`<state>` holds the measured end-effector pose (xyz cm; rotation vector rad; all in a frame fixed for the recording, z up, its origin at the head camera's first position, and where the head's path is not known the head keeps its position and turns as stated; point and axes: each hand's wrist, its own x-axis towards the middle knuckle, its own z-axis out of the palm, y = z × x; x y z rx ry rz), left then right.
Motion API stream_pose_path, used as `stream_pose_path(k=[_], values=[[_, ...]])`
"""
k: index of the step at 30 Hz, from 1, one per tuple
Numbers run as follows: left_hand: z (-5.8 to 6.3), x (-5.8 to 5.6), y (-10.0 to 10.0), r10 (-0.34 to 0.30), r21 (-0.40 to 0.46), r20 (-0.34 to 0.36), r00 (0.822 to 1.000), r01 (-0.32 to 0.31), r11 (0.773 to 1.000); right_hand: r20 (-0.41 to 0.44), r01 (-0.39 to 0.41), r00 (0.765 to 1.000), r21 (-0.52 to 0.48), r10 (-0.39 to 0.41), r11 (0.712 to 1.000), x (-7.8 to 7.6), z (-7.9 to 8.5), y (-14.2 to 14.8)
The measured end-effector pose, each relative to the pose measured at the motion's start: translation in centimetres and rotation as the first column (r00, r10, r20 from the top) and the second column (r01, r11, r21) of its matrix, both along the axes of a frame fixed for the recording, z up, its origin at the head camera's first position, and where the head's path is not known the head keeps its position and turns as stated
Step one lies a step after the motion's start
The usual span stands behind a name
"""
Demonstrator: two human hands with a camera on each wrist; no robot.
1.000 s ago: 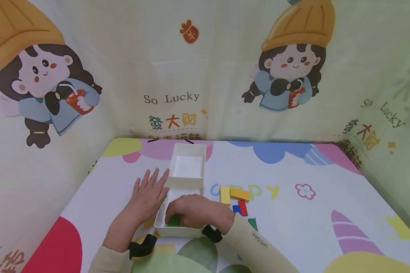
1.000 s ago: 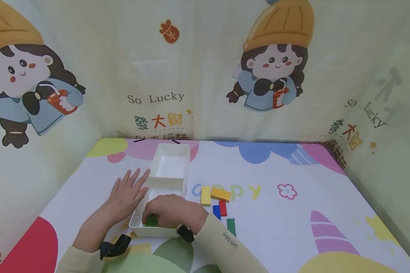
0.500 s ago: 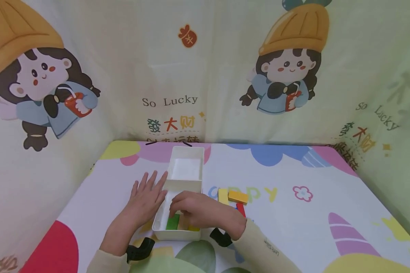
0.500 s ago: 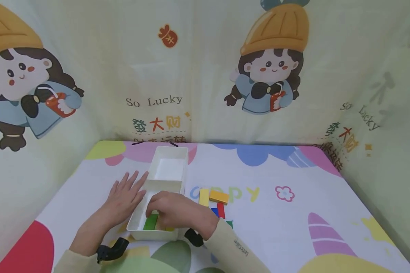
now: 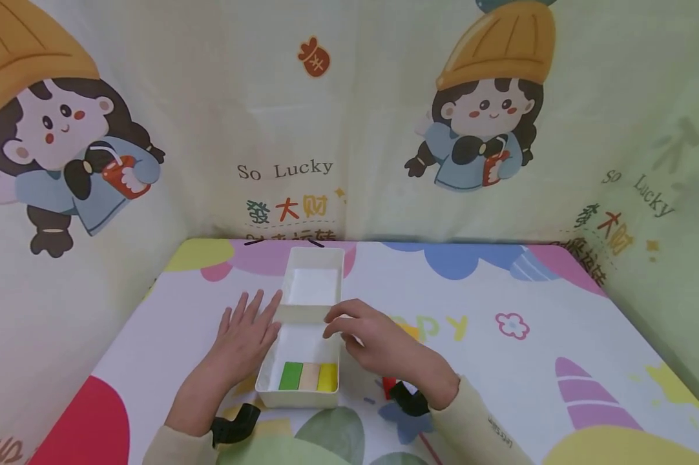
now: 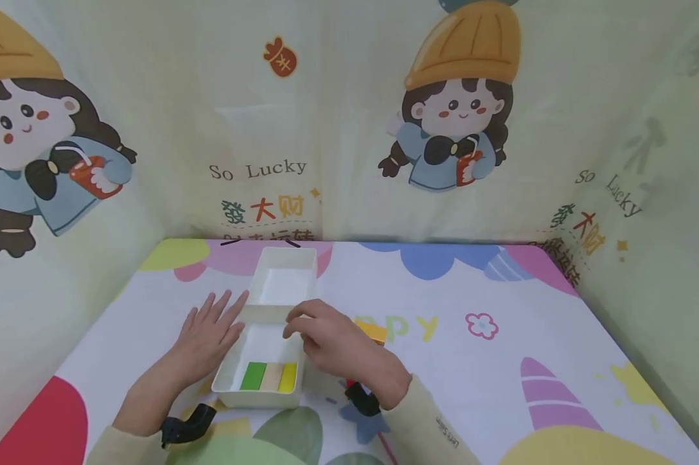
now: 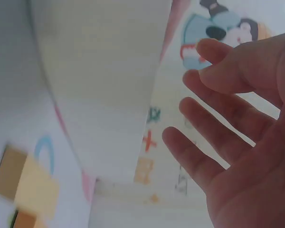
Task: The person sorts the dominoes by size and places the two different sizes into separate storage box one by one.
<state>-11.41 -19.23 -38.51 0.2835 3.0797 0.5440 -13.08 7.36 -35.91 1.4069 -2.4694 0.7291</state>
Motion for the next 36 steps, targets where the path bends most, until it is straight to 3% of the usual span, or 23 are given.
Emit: stream_pose_path(k=[5, 11, 16, 25, 36], values=[[-0.1, -0.1, 0.2, -0.013, 0.011, 0.001, 1.0, 0.013, 1.0, 0.068, 0.114, 0.991, -0.012, -0.113, 0.993, 0.3, -0.3, 2.5], [-0.1, -0.2, 0.2, -0.011, -0.003, 0.005, 1.0, 0.011, 1.0, 0.125, 0.193, 0.974, -0.017, -0.189, 0.981, 0.1, -0.5, 4.4], [0.0, -0.3, 0.5, -0.017, 0.005, 0.04, 0.999, 0.016, 1.0, 0.16, 0.261, 0.954, -0.027, -0.253, 0.965, -0.4, -0.4, 6.1], [0.1, -0.1, 0.0, -0.012, 0.012, 0.024, 1.0, 0.012, 1.0, 0.19, 0.357, 0.92, -0.053, -0.342, 0.933, -2.1, -1.0, 9.2], [0.4, 0.1, 0.0, -0.054, 0.077, 0.072, 0.996, 0.048, 0.996, 0.318, 0.444, 0.836, 0.088, -0.448, 0.892, -3.0, -2.1, 9.3]])
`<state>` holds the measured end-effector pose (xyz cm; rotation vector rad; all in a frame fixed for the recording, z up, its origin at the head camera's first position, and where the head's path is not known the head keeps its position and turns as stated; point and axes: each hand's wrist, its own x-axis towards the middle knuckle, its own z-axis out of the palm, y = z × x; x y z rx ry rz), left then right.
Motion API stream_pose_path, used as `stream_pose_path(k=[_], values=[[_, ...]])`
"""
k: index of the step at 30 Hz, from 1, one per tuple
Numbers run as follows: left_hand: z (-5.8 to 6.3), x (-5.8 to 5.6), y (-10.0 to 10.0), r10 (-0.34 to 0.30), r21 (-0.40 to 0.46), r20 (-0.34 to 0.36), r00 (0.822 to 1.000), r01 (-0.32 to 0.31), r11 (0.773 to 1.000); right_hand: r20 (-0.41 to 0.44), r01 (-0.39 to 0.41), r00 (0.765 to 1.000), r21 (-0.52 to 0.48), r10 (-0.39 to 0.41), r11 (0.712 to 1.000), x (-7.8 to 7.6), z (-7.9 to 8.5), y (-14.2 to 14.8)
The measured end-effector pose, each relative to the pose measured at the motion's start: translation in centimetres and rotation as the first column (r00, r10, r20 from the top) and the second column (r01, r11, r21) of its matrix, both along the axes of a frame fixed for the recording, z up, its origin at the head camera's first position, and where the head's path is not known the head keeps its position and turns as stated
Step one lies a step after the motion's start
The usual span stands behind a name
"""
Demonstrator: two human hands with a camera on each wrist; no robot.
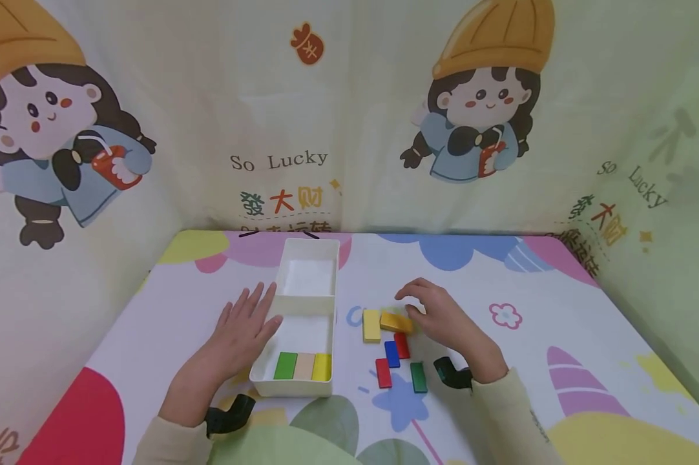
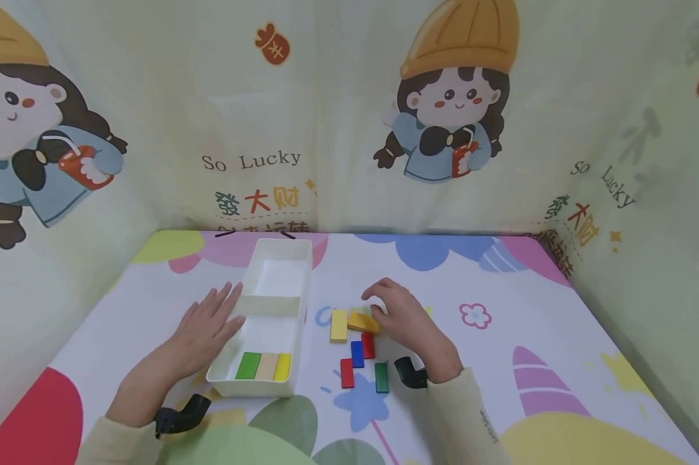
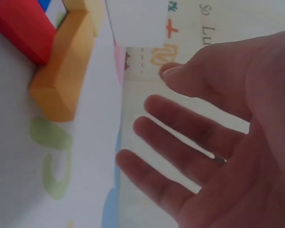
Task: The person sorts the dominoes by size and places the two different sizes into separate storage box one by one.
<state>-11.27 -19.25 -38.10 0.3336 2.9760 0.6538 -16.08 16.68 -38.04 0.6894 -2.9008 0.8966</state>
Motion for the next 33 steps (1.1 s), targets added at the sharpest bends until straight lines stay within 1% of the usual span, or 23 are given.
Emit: stream_pose_path(k=[3, 6, 9, 13, 17, 21, 27, 30, 33], values=[[0.1, 0.1, 0.1, 0.0, 0.002, 0.016, 1.0, 0.0, 1.0, 0.069, 0.022, 0.997, 0.047, -0.026, 0.999, -0.2, -0.3, -0.5], [0.1, 0.2, 0.2, 0.002, 0.002, 0.025, 1.0, -0.002, 1.0, 0.14, 0.04, 0.989, 0.086, -0.052, 0.996, -0.2, -0.7, -1.2], [0.1, 0.1, 0.3, -0.001, 0.006, 0.03, 1.0, 0.001, 1.0, 0.162, 0.036, 0.985, 0.124, -0.056, 0.992, -0.1, -1.1, -1.8], [0.2, 0.0, 0.5, 0.002, 0.003, 0.035, 0.999, -0.002, 1.0, 0.144, 0.035, 0.988, 0.159, -0.059, 0.987, 0.0, -1.4, -2.3], [0.2, 0.0, 0.5, 0.012, 0.002, 0.043, 0.999, -0.012, 1.0, 0.122, 0.04, 0.991, 0.168, -0.061, 0.985, -0.1, -1.5, -2.4], [0.1, -0.1, 0.6, 0.009, 0.005, 0.05, 0.999, -0.009, 1.0, 0.089, 0.053, 0.994, 0.167, -0.069, 0.985, -0.2, -1.5, -2.0], [0.1, -0.3, 0.6, -0.003, 0.004, 0.031, 1.0, 0.003, 1.0, 0.039, 0.123, 0.99, 0.194, -0.133, 0.973, -0.4, -1.3, -0.8], [0.2, -0.3, 0.7, 0.002, -0.003, 0.039, 0.999, -0.002, 1.0, 0.017, 0.127, 0.991, 0.209, -0.134, 0.97, -0.5, -1.4, -0.4], [0.1, -0.4, 0.6, 0.006, -0.004, 0.053, 0.999, -0.005, 1.0, 0.029, 0.12, 0.991, 0.204, -0.129, 0.971, -0.5, -1.5, -0.3]])
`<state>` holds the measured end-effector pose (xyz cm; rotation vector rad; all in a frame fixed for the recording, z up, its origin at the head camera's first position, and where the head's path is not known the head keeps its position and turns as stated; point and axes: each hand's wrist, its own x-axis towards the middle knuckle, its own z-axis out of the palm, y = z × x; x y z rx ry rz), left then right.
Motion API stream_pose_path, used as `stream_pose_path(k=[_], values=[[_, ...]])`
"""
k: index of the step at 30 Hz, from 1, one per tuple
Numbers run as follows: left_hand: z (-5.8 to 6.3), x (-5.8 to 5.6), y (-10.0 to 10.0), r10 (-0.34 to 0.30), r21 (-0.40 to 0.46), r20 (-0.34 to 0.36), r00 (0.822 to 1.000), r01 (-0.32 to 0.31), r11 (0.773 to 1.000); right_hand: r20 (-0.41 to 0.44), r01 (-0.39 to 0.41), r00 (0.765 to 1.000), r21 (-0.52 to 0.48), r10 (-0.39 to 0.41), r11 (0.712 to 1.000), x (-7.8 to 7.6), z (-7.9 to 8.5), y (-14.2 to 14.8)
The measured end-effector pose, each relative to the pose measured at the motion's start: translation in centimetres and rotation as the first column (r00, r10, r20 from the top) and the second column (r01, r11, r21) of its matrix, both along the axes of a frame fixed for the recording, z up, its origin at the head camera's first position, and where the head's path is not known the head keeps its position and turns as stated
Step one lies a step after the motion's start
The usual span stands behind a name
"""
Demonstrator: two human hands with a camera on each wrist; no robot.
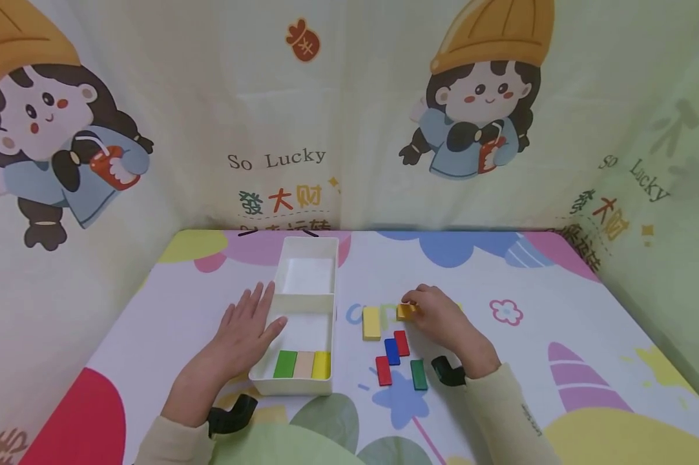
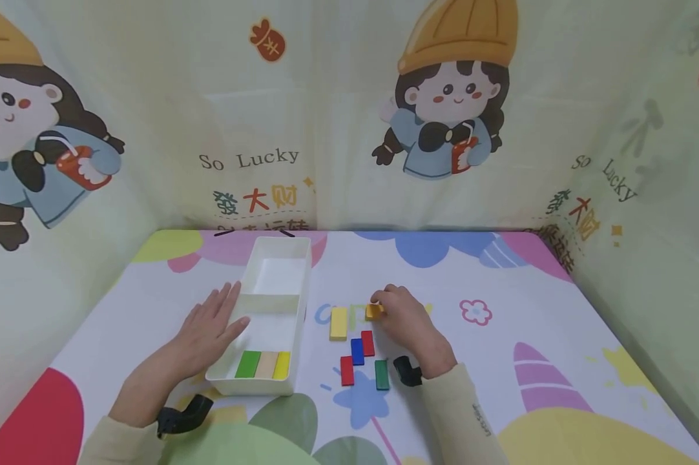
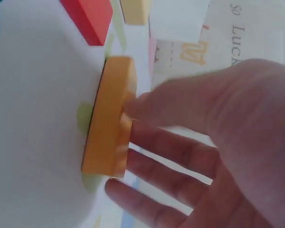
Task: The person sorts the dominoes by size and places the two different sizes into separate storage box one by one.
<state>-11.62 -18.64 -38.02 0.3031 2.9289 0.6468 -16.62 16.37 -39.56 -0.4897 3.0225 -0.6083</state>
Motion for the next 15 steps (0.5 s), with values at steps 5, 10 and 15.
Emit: stream_pose_path(k=[5, 10, 15], values=[[0.08, 0.02, -0.05, 0.003, -0.003, 0.008, 1.0, -0.003, 1.0, 0.035, 0.03, 0.999, -0.027, -0.029, 0.999, 0.02, -0.19, -0.43], [0.21, 0.18, -0.04, 0.011, 0.005, 0.021, 1.0, -0.012, 1.0, 0.04, -0.006, 0.999, -0.027, 0.007, 1.0, -0.19, -0.44, -0.61], [0.21, 0.12, 0.01, 0.007, 0.004, 0.019, 1.0, -0.007, 1.0, 0.057, -0.055, 0.997, -0.019, 0.056, 0.998, -0.12, -0.43, -0.46]])
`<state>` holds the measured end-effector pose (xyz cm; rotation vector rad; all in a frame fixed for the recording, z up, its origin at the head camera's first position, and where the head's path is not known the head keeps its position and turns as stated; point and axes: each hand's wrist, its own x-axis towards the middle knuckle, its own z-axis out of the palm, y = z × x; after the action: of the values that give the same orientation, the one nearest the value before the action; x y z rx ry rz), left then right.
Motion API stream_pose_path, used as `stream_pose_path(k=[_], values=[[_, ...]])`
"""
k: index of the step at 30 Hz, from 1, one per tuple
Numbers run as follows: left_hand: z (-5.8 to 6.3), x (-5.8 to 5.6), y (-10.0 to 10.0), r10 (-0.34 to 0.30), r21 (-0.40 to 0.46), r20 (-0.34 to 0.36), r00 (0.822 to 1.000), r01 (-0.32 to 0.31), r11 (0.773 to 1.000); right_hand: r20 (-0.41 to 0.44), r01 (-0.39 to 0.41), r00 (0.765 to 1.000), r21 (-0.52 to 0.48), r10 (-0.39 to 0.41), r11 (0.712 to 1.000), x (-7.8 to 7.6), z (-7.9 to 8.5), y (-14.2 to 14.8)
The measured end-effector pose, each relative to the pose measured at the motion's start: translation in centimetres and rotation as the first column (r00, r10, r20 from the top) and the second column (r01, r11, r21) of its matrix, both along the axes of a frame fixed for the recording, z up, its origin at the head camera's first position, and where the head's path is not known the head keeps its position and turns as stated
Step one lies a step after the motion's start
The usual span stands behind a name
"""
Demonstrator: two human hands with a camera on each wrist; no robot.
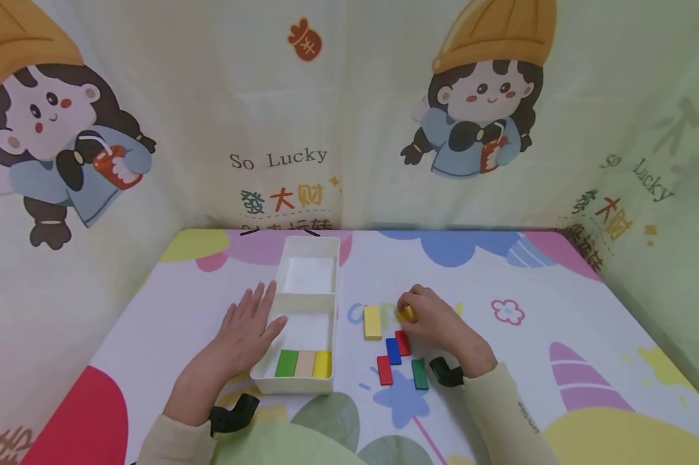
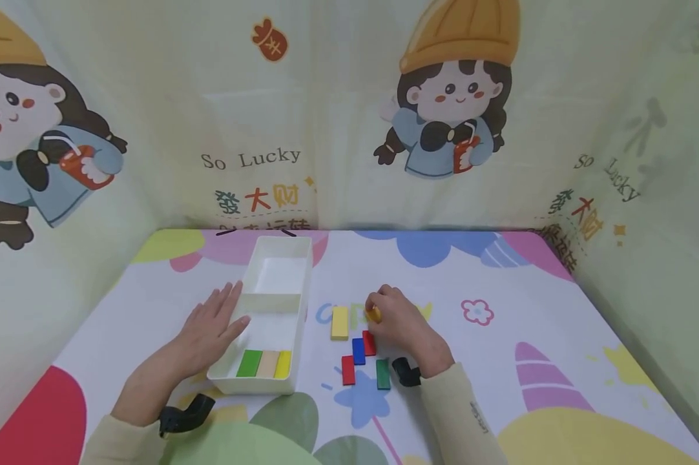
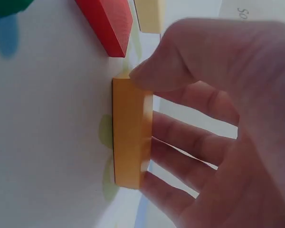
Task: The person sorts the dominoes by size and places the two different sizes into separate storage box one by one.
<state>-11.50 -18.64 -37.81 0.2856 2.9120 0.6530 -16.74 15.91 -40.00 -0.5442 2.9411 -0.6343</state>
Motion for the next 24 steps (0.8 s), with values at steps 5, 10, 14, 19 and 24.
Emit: stream_pose_path(k=[5, 10, 14, 19, 24], values=[[0.18, -0.07, 0.18, -0.004, -0.001, -0.001, 1.0, 0.004, 1.0, -0.004, 0.026, 1.0, -0.02, -0.026, 0.999, 0.23, 0.09, 0.23], [0.24, 0.01, 0.23, 0.001, -0.008, 0.003, 1.0, -0.001, 1.0, -0.02, 0.037, 0.999, -0.032, -0.038, 0.999, 0.2, -0.02, 0.41], [0.17, -0.06, 0.31, -0.004, -0.009, 0.0, 1.0, 0.004, 1.0, -0.047, 0.024, 0.999, -0.017, -0.025, 1.0, 0.21, -0.11, 0.46], [-0.06, -0.27, 0.41, 0.003, -0.013, -0.003, 1.0, -0.003, 1.0, -0.043, -0.007, 0.999, -0.026, 0.006, 1.0, 0.27, -0.14, 0.35], [-0.06, -0.18, 0.33, 0.011, -0.012, 0.004, 1.0, -0.011, 1.0, 0.001, -0.016, 1.0, -0.021, 0.016, 1.0, 0.2, -0.18, 0.2]])
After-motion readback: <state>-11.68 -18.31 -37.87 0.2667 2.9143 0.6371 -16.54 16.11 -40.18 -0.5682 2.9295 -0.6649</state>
